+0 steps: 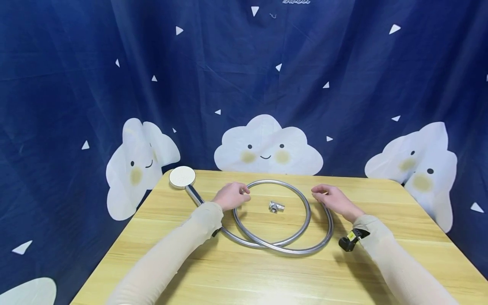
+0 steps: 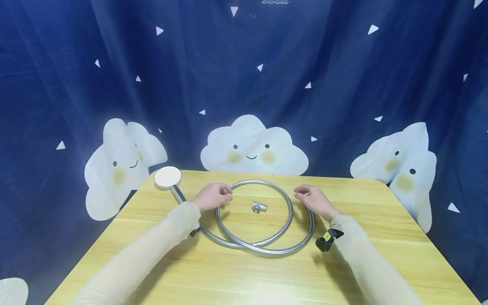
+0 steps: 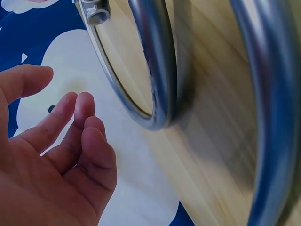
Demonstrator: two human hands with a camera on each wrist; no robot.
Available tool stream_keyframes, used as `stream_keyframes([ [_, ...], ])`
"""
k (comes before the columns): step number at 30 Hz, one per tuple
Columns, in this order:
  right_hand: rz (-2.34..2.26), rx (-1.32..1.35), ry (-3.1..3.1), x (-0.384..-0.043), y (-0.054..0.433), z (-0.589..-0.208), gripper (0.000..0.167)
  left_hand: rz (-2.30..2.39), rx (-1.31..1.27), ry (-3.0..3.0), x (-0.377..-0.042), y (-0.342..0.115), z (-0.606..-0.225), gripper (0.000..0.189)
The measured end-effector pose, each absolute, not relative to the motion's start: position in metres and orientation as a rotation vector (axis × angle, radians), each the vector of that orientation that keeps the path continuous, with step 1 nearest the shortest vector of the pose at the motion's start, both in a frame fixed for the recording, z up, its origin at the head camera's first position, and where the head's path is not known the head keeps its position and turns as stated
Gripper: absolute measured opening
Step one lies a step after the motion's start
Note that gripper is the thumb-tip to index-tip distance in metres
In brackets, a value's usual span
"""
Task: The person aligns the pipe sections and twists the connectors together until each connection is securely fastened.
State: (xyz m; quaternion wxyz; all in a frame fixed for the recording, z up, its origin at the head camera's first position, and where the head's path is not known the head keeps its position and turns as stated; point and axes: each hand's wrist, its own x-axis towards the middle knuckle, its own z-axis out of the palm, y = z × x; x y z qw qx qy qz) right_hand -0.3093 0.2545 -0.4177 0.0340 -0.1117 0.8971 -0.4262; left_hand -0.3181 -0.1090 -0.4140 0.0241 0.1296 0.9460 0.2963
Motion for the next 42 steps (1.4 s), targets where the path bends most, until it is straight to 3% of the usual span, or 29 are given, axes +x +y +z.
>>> stream_keyframes([
  [42,-1.306,-0.297,2.793,-0.309,0.270,-0.429,0.036,0.597,0.475,2.767,-0.326,-0.042,-0.416,0.049],
])
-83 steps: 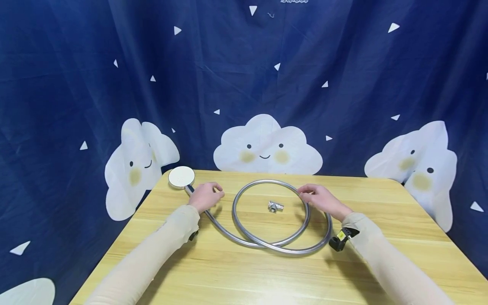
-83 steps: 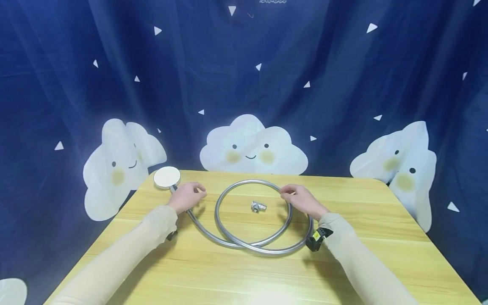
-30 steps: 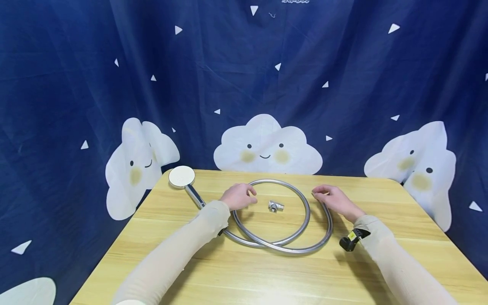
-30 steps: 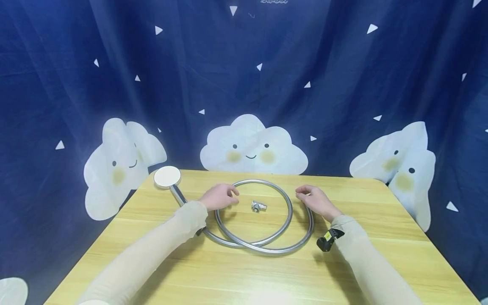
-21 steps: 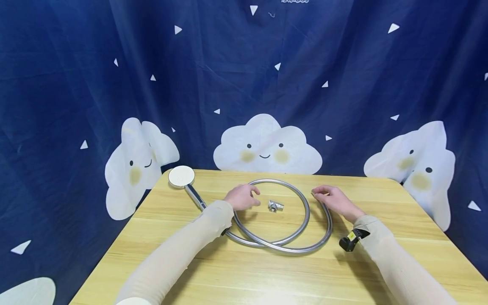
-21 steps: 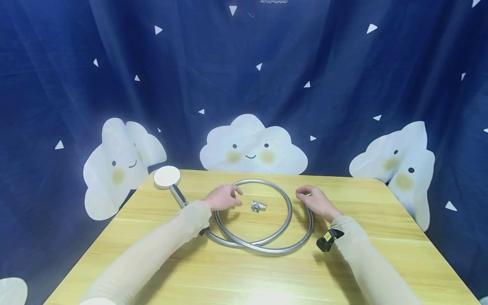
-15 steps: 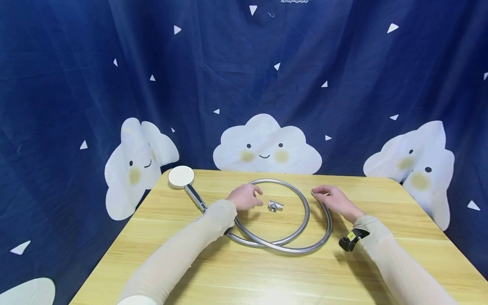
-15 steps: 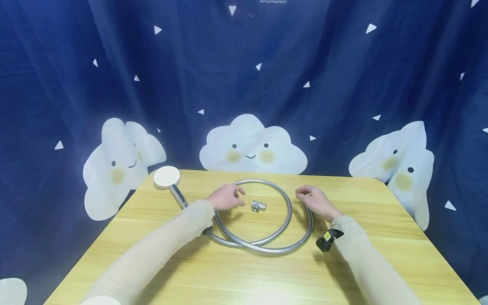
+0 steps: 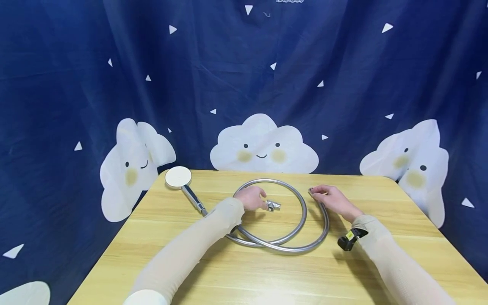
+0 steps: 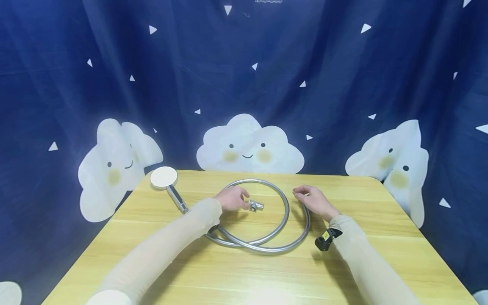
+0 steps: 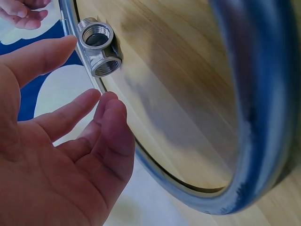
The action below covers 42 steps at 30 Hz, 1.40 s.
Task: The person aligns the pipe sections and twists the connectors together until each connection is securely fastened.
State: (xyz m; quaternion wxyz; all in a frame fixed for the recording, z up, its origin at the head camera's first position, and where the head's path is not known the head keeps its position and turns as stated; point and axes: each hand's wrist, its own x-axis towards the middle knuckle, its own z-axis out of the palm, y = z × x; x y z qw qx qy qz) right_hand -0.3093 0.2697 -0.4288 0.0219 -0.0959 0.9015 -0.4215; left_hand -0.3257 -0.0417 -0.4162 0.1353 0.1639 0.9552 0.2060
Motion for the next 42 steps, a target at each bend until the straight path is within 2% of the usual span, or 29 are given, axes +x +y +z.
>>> stream_keyframes([
  [15,-1.270,-0.273,2.817,-0.310,0.274,-0.429,0.035,0.529,0.509,2.755,-0.328,-0.031,-0.417,0.049],
  [37,-1.282,-0.247,2.805,-0.312,0.276,-0.431,0.037,0.430,0.511,2.800,-0.334,-0.023,-0.423,0.041],
  [42,-1.268,-0.236,2.806,-0.314,0.277,-0.432,0.038,0.435,0.521,2.797,-0.334,-0.023,-0.421,0.034],
])
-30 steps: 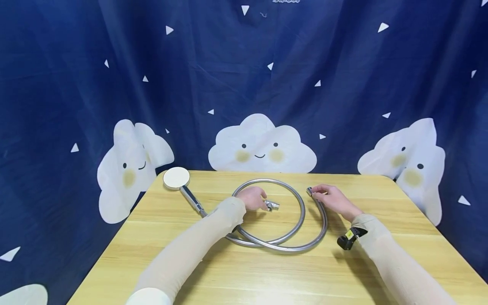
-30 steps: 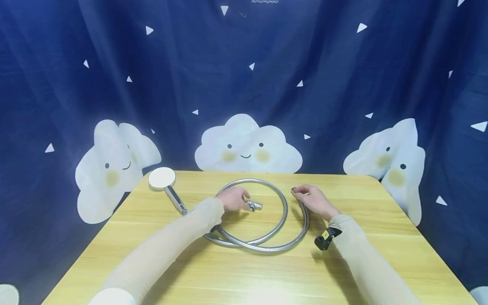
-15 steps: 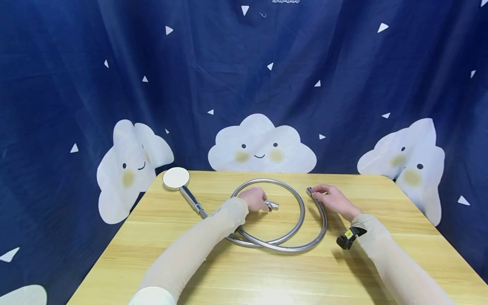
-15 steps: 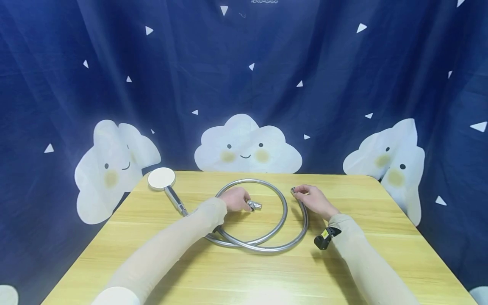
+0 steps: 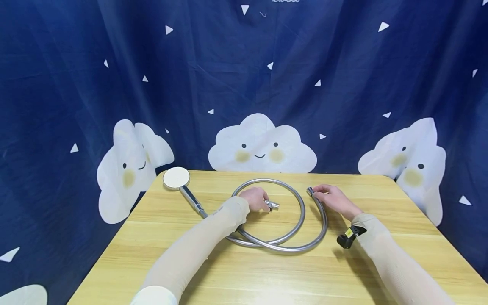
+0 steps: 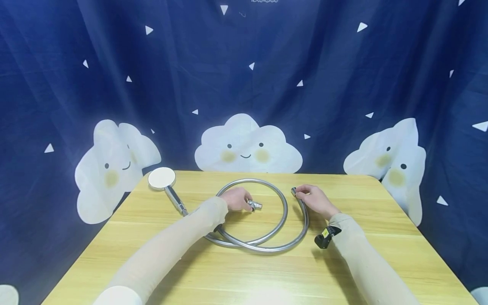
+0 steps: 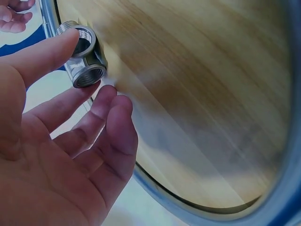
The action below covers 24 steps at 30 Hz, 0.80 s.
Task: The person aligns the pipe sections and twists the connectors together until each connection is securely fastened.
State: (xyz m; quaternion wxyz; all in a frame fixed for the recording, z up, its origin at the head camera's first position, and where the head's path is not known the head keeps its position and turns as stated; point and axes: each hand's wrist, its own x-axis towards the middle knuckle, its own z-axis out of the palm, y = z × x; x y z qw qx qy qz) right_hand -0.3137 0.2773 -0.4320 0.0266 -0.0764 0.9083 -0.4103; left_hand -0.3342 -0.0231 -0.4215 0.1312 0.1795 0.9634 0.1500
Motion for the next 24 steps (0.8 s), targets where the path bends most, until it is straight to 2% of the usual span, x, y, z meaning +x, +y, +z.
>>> stream_keyframes([
  [15,-1.250,-0.238,2.833,-0.3164,0.2814,-0.4323,0.039,0.408,0.572,2.822,-0.3383,-0.0237,-0.4248,0.020],
  [24,-1.268,-0.237,2.822,-0.3183,0.2809,-0.4337,0.038,0.415,0.560,2.815,-0.3434,-0.0230,-0.4272,0.021],
])
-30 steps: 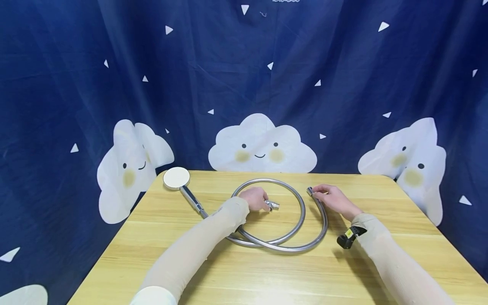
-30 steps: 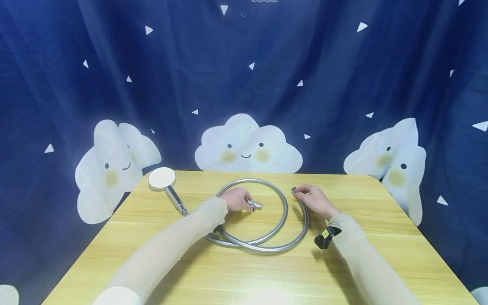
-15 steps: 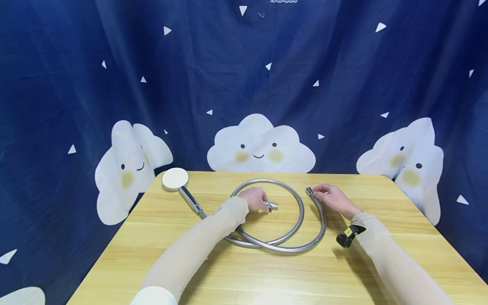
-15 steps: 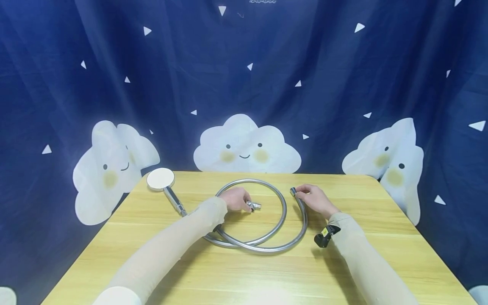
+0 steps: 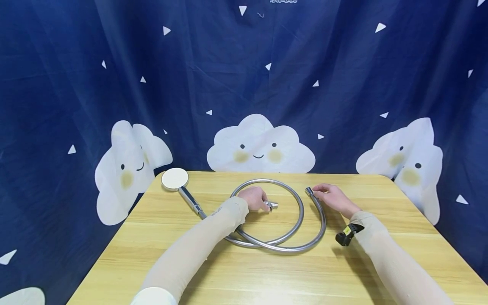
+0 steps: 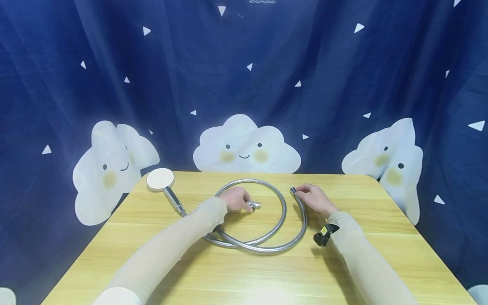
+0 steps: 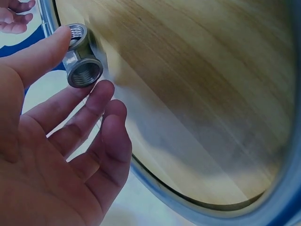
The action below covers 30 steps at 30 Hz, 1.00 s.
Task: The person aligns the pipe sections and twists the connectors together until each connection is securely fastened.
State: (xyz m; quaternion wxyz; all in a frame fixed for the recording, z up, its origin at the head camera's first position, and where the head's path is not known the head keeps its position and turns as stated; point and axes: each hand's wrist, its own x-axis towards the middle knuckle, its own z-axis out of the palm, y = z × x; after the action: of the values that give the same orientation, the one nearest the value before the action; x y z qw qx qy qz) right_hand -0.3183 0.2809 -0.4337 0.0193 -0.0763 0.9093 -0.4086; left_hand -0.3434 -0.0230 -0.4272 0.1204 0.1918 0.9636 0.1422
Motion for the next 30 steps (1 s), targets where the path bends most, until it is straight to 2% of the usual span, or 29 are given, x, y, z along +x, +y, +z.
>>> stream_keyframes([
  [30,-1.130,-0.268,2.946,-0.3245,0.2823,-0.4329,0.035,0.456,0.533,2.857,-0.3366,-0.0207,-0.4225,0.027],
])
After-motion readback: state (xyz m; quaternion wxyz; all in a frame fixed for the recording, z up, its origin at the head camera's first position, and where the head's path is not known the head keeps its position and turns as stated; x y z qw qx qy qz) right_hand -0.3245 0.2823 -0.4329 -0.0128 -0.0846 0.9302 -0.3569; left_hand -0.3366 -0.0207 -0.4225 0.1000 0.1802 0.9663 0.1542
